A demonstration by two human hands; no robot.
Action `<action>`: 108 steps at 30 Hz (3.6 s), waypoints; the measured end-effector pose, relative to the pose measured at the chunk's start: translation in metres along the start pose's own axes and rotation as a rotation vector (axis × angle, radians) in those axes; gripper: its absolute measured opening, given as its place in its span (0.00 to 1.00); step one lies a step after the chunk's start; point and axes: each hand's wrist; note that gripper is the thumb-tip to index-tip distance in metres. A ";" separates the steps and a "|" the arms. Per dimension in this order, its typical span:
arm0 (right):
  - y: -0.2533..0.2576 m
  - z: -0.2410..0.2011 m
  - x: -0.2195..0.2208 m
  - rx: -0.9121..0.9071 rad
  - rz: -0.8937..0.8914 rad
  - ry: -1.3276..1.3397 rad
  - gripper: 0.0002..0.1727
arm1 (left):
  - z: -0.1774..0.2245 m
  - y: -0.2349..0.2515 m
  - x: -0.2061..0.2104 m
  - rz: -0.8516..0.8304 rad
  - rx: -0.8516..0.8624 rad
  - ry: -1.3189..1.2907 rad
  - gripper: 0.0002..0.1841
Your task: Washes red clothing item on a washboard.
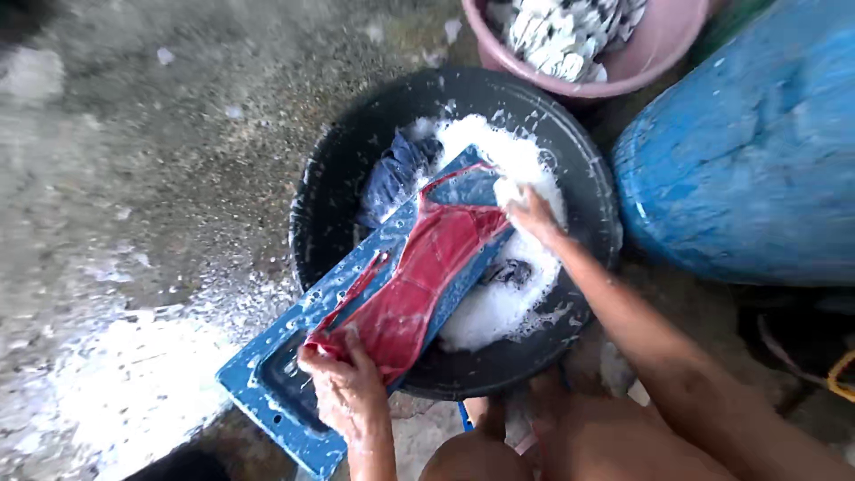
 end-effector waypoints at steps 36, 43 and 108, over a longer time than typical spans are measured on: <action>0.013 -0.073 0.040 -0.303 0.260 -0.335 0.23 | 0.013 0.013 0.004 -0.095 -0.214 0.176 0.24; -0.131 -0.150 0.123 -0.965 0.200 -0.063 0.17 | 0.010 0.010 0.009 -0.073 -0.177 0.191 0.25; -0.132 -0.137 0.082 -0.842 0.237 0.014 0.18 | 0.012 -0.004 0.030 -0.060 0.429 -0.003 0.17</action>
Point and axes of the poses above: each hand's wrist, its own y-axis towards the middle knuckle, its own x-axis out of the palm, z = x × y, and after that the axes turned 11 degrees about -y, right-handed
